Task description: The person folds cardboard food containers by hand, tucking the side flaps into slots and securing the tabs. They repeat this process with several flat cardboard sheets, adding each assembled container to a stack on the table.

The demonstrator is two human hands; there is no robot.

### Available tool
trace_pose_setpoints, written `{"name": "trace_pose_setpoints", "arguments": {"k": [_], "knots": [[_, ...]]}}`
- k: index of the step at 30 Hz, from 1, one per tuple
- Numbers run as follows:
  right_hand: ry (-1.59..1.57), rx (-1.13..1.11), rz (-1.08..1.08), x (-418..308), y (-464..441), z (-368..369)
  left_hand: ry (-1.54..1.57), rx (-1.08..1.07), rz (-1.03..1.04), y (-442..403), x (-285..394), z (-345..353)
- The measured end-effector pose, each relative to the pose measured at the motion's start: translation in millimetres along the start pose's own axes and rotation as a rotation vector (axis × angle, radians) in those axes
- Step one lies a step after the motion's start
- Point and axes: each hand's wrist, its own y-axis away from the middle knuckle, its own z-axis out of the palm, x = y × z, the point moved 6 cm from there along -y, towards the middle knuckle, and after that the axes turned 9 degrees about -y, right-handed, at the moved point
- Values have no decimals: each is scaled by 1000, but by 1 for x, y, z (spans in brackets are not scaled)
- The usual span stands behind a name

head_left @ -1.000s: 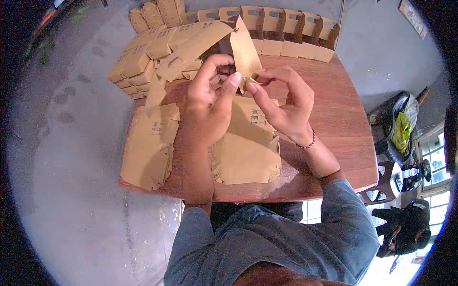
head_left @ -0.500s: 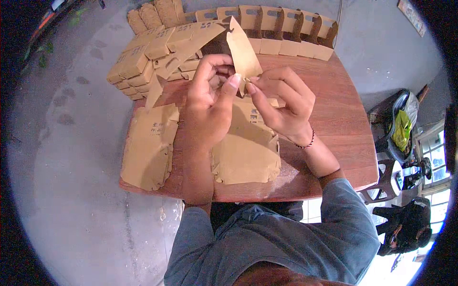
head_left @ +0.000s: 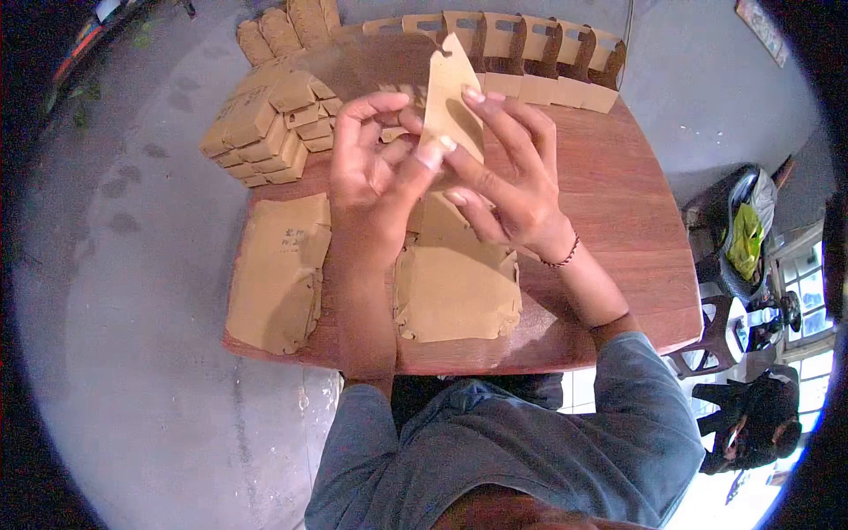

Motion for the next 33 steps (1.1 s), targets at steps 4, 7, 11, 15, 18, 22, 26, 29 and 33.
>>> {"name": "trace_pose_setpoints", "arguments": {"k": [4,7,11,15,18,22,26,29,33], "knots": [[-83,-127,37,8,1,5,-9,-41,85,0,9,2],[-250,-175,47,11,3,11,-79,-16,121,-1,11,0],[-433,186,212,16,4,3,-108,114,164,-2,16,-3],[-282,96,283,21,7,-6,-70,152,259,-2,11,-9],[-581,-101,794,23,15,12,-138,191,240,3,15,0],[-987,61,970,29,21,17,-55,36,104,2,9,11],[-1011,96,921,28,23,18,64,60,-152,2,-4,14],[-908,112,880,29,28,21,-17,65,-120,3,-6,11],[-971,209,842,23,24,19,-83,-3,-116,5,-7,15]]}}
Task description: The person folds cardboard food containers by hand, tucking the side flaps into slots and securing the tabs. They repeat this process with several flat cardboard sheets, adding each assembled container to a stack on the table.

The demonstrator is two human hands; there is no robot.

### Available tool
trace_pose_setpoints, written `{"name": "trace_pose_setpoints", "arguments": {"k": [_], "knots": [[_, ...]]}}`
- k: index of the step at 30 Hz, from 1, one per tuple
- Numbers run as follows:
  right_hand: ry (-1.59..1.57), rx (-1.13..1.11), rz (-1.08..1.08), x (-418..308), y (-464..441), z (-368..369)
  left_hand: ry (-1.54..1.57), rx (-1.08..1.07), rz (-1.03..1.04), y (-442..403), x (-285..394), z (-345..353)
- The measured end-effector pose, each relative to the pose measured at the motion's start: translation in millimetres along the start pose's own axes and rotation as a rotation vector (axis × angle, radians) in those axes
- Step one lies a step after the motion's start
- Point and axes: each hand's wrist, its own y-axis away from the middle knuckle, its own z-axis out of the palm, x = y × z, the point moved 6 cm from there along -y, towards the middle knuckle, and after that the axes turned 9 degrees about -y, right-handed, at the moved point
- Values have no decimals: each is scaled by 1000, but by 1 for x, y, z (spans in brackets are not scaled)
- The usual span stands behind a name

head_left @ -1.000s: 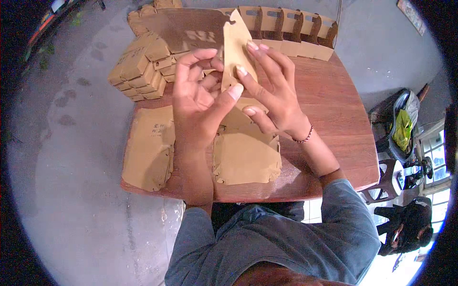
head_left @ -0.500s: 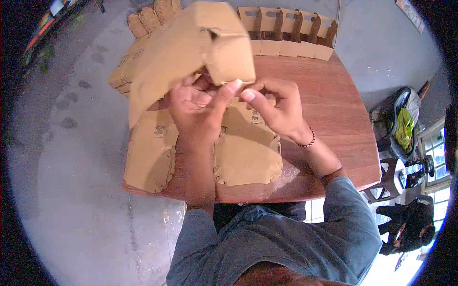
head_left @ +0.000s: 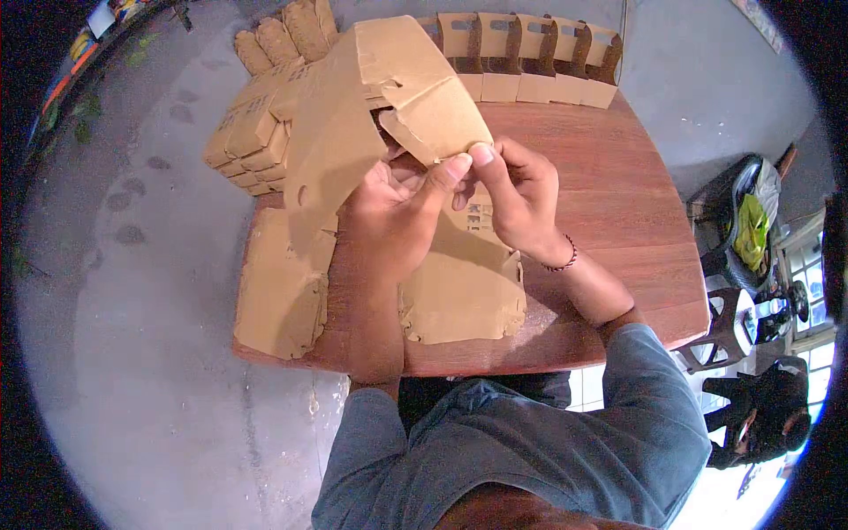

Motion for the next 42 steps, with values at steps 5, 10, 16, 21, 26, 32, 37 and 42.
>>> {"name": "trace_pose_setpoints", "arguments": {"k": [5,10,16,21,26,32,37,42], "knots": [[-46,21,-55,2,4,-2,-62,15,34,1,6,4],[-47,56,-110,0,7,-3,-35,17,-15,2,0,6],[-135,107,-77,-3,6,-7,53,109,149,3,12,10],[121,-72,158,7,-4,-5,-20,195,191,-1,14,-4],[388,-29,-159,-26,-19,-21,-144,92,93,-2,10,-12],[436,-18,-394,-35,-26,-26,-304,-218,-84,2,-4,10],[491,-36,-513,-36,-23,-22,-339,-60,-134,-1,-15,9],[587,-61,-662,-43,-18,-18,-329,58,-51,-5,-13,0]]}}
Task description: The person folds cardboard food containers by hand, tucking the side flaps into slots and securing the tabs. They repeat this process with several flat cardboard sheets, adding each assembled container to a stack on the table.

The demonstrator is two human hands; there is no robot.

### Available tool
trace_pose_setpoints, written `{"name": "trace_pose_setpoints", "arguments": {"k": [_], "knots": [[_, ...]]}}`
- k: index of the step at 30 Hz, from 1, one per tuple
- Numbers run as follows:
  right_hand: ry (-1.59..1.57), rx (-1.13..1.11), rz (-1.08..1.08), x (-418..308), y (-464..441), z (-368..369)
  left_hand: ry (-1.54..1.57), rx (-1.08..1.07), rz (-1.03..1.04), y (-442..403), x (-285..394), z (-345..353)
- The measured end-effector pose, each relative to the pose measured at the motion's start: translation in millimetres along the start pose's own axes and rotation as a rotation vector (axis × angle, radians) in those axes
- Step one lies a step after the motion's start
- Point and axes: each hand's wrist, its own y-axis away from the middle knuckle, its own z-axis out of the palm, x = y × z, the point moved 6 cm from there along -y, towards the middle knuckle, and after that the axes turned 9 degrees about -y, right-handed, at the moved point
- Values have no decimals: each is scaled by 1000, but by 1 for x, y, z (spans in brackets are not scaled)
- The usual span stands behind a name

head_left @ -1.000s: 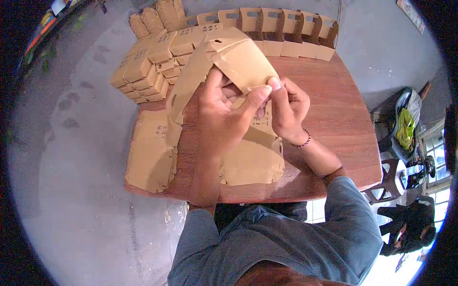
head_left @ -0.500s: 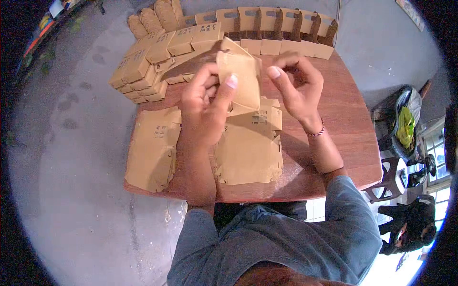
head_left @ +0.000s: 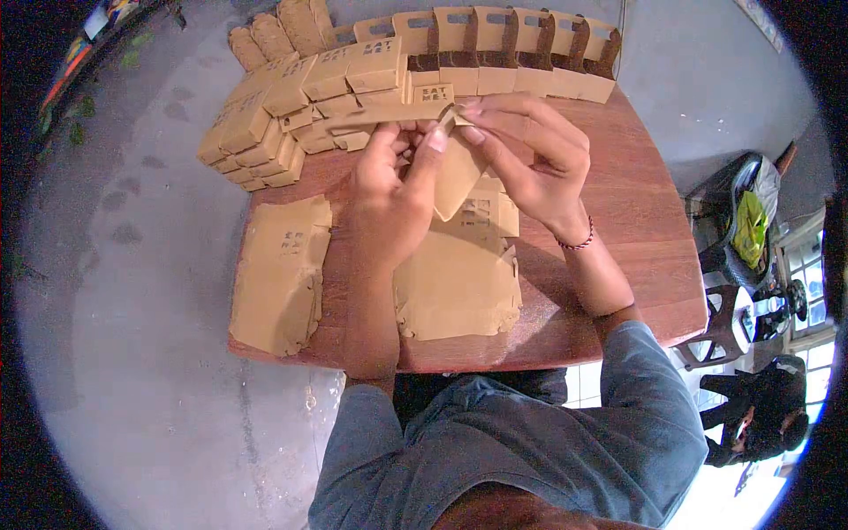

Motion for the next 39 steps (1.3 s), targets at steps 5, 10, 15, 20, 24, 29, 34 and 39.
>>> {"name": "trace_pose_setpoints", "arguments": {"k": [5,10,15,20,24,29,34,39], "knots": [[-13,-163,-6,-4,-3,-2,6,-50,-46,3,-2,0],[-45,-309,27,-4,-6,-6,-49,-109,-114,7,-1,6],[-105,-445,124,-1,-5,-9,-109,-162,-111,6,-6,10],[-122,-448,158,0,-6,-9,-57,-158,-49,7,-1,11],[-173,-372,209,5,-6,-9,25,-98,-62,9,2,12],[-454,-307,692,21,1,-8,1,-102,87,12,13,11],[-500,-388,825,29,8,-6,22,-120,100,15,24,16],[-93,-623,763,21,8,-7,-48,-149,25,12,8,10]]}}
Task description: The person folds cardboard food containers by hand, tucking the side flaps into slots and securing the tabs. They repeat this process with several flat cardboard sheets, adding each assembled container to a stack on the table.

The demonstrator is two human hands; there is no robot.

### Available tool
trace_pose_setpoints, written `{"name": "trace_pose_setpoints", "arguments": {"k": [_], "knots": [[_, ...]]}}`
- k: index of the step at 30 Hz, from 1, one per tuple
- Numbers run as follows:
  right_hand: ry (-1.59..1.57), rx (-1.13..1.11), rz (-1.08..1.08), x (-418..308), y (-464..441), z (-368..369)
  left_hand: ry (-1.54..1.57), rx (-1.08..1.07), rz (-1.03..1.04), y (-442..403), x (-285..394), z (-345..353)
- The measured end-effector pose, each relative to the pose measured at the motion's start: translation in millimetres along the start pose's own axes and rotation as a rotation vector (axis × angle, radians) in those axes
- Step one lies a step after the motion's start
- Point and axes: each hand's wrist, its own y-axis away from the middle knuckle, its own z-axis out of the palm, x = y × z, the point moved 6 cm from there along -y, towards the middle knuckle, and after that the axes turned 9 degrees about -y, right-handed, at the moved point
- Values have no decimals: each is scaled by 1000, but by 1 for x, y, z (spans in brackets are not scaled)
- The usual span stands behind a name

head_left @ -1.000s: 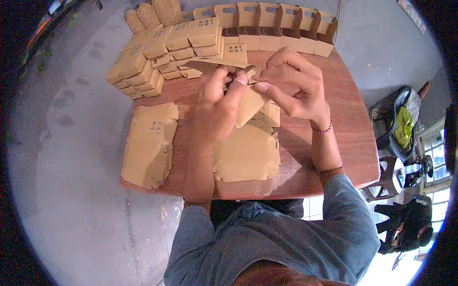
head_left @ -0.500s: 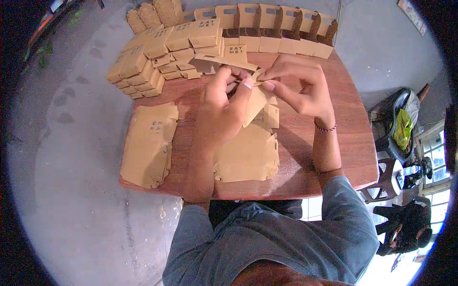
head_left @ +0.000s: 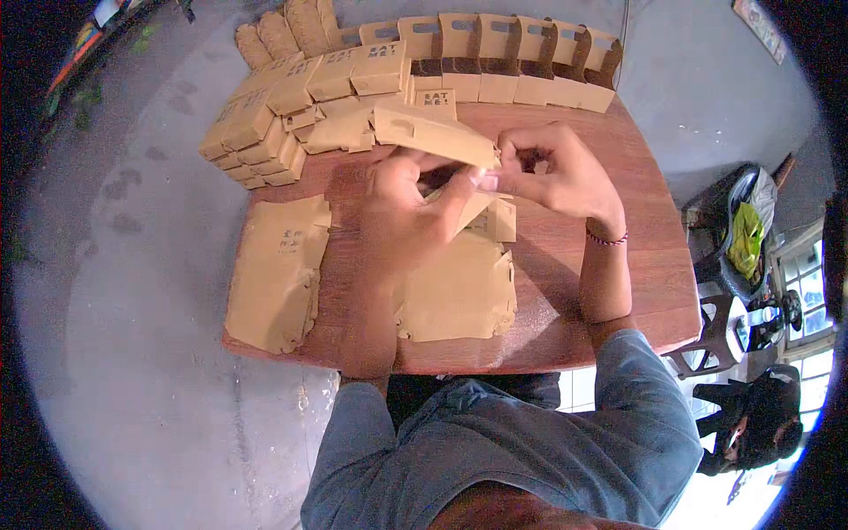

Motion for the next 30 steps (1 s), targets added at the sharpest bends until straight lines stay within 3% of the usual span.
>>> {"name": "trace_pose_setpoints", "arguments": {"k": [3,6,10,12,16,22,25,27,28,30], "knots": [[133,-90,-48,-6,3,5,-190,-10,30,0,-4,-2],[65,23,-144,-10,4,8,-199,-27,34,-2,1,-3],[102,-46,-141,-13,1,10,-164,10,-19,-2,-2,-7],[70,-39,-152,-15,0,11,-156,22,87,-5,0,-10],[76,-16,-174,-12,-1,12,-230,42,63,-5,4,-19],[129,0,-188,0,-1,4,65,226,-49,-3,-12,-74],[146,-11,-222,1,0,1,-7,345,102,-1,-4,-95],[113,-69,-263,0,0,2,-316,488,354,5,19,-96],[114,-73,-264,-3,0,2,-316,492,353,3,19,-97],[65,-167,-256,-10,1,5,-511,405,661,3,34,-87]]}}
